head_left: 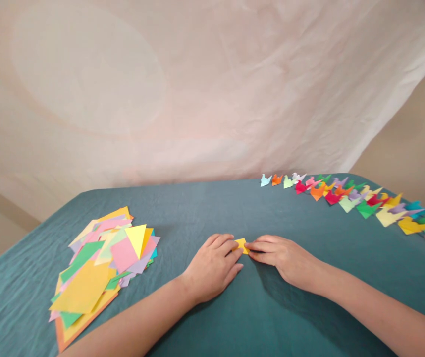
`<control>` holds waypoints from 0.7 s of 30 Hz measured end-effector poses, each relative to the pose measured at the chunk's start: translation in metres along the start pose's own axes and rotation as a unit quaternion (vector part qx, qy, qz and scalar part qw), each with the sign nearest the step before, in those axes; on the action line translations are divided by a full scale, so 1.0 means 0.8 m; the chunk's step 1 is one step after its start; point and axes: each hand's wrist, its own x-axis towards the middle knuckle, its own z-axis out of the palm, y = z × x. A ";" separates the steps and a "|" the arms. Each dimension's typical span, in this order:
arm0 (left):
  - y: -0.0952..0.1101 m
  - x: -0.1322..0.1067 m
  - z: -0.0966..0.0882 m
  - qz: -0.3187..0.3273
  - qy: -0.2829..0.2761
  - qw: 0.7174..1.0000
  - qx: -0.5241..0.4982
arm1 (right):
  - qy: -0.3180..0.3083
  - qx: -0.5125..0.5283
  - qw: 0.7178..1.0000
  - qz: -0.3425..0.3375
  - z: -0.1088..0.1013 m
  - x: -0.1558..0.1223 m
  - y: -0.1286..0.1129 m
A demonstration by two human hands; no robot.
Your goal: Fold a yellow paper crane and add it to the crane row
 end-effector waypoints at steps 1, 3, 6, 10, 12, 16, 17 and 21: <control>0.000 0.000 0.000 -0.005 -0.003 1.000 0.003 | 0.001 0.001 1.000 0.000 0.000 0.000 0.000; 0.001 0.000 -0.001 -0.013 -0.010 1.000 0.007 | 0.007 0.003 1.000 -0.001 0.001 0.000 0.001; 0.002 -0.001 -0.004 -0.020 -0.017 1.000 0.013 | 0.009 0.006 1.000 -0.004 0.001 0.000 0.001; 0.002 0.000 -0.007 -0.021 -0.021 0.999 0.024 | -0.004 -0.002 1.000 0.003 0.001 0.000 0.001; 0.001 0.001 -0.008 -0.023 -0.020 0.999 0.032 | -0.006 -0.005 1.000 0.006 0.000 0.000 0.000; 0.000 0.000 -0.008 -0.024 -0.011 0.998 0.054 | 0.005 0.000 1.000 0.004 0.000 0.000 -0.001; 0.000 0.000 -0.007 -0.024 -0.009 0.998 0.059 | 0.007 0.001 1.000 0.004 -0.001 0.000 -0.001; 0.001 -0.002 -0.005 -0.027 -0.007 0.997 0.071 | 0.009 0.002 1.000 0.001 -0.002 0.001 -0.002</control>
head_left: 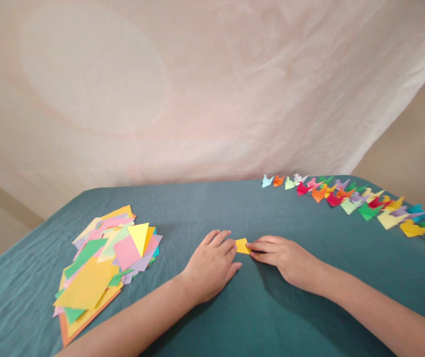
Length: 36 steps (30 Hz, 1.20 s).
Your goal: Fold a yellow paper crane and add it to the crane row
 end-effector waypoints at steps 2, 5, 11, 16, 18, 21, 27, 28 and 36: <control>0.000 0.000 0.001 0.000 -0.004 1.000 -0.001 | -0.001 -0.001 1.000 0.000 0.000 0.000 0.000; 0.000 0.000 0.001 0.001 -0.012 1.000 -0.003 | -0.003 -0.001 1.000 0.002 0.000 0.000 0.001; 0.001 0.000 0.002 0.005 -0.017 1.000 0.002 | -0.003 0.007 1.000 0.010 0.001 -0.001 0.001; 0.003 0.001 0.005 0.001 -0.011 1.000 0.012 | -0.014 0.025 0.999 0.021 -0.007 0.002 -0.002; 0.003 0.001 0.006 0.001 -0.008 1.000 0.014 | -0.021 0.048 0.998 0.026 -0.012 0.004 0.000; 0.004 0.002 0.007 -0.001 -0.005 1.000 0.014 | -0.021 0.087 0.995 0.048 -0.016 0.012 0.008; 0.003 0.001 0.007 -0.011 -0.005 1.000 -0.008 | 0.002 0.101 0.988 0.113 -0.009 0.049 0.017; 0.003 0.001 0.007 -0.015 -0.005 1.000 -0.015 | -0.008 0.105 0.987 0.118 -0.007 0.055 0.017; -0.006 -0.004 0.010 -0.034 0.022 0.993 -0.113 | -0.074 0.200 0.958 0.191 -0.009 0.081 0.019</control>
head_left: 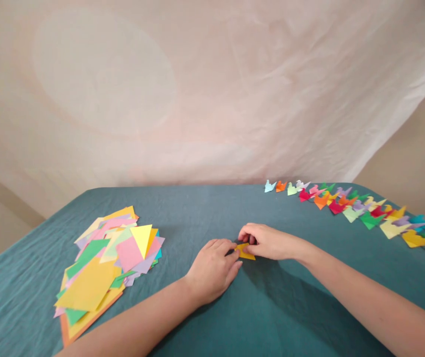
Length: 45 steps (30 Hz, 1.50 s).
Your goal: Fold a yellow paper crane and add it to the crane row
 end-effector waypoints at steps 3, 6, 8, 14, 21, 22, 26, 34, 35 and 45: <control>-0.003 0.001 0.003 -0.012 0.011 0.999 -0.030 | -0.013 0.033 0.999 0.020 0.000 0.002 -0.001; -0.005 0.001 0.004 -0.022 0.011 0.998 -0.052 | -0.015 0.071 0.996 0.051 0.005 0.004 0.000; -0.006 0.000 0.005 -0.031 0.014 0.998 -0.059 | -0.024 0.088 0.993 0.069 0.009 0.006 0.003; -0.008 -0.003 0.007 -0.050 0.035 0.995 -0.072 | -0.031 0.112 0.989 0.091 0.012 0.002 0.009; -0.005 -0.002 0.000 -0.039 0.054 0.994 -0.091 | 0.008 0.320 0.931 0.178 0.008 -0.013 0.007; -0.005 -0.002 -0.001 -0.032 0.053 0.994 -0.091 | 0.019 0.341 0.922 0.184 0.010 -0.014 0.009; -0.006 -0.002 0.001 -0.011 0.053 0.996 -0.073 | 0.077 0.400 0.892 0.196 0.026 -0.015 0.013; -0.006 -0.002 0.003 -0.008 0.031 0.999 -0.034 | 0.130 0.387 0.897 0.171 0.042 -0.019 0.005; -0.006 -0.002 0.003 -0.009 0.024 0.999 -0.032 | 0.127 0.373 0.903 0.169 0.043 -0.019 0.005; -0.008 -0.001 0.001 0.004 -0.028 1.000 -0.013 | 0.102 0.068 0.992 -0.044 0.004 -0.040 0.007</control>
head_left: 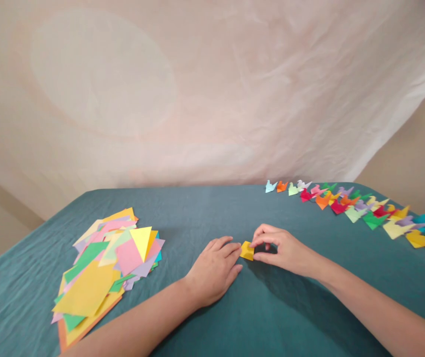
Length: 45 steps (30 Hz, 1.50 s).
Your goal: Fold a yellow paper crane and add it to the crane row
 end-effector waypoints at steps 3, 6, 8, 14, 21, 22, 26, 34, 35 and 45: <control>0.000 0.001 -0.001 0.002 -0.006 1.000 0.005 | -0.026 -0.026 0.997 -0.061 -0.007 -0.001 0.001; 0.000 0.001 -0.002 0.003 -0.011 1.000 0.000 | -0.039 -0.040 0.996 -0.073 -0.003 0.000 0.007; 0.000 0.001 -0.002 0.003 -0.006 1.000 -0.008 | -0.043 -0.052 0.995 -0.077 0.001 0.000 0.010; -0.002 -0.001 0.001 0.003 0.025 0.999 -0.031 | -0.045 -0.110 0.987 -0.104 0.003 0.000 0.011; -0.002 -0.002 0.000 0.020 0.053 0.998 -0.023 | -0.035 -0.163 0.977 -0.135 0.006 -0.002 0.008; -0.002 -0.002 -0.001 0.020 0.053 0.998 -0.019 | -0.034 -0.166 0.976 -0.138 0.007 -0.002 0.008; -0.003 -0.002 -0.001 0.018 0.049 0.999 -0.012 | -0.024 -0.175 0.974 -0.144 0.009 -0.002 0.007; -0.008 -0.002 0.002 0.010 0.061 0.996 -0.060 | 0.005 -0.155 0.978 -0.138 0.020 -0.001 0.010; -0.009 -0.002 0.003 0.009 0.064 0.996 -0.066 | 0.010 -0.145 0.980 -0.133 0.021 -0.001 0.010; -0.008 -0.002 0.001 0.015 0.081 0.994 -0.069 | 0.043 -0.049 0.996 -0.056 0.028 0.002 0.009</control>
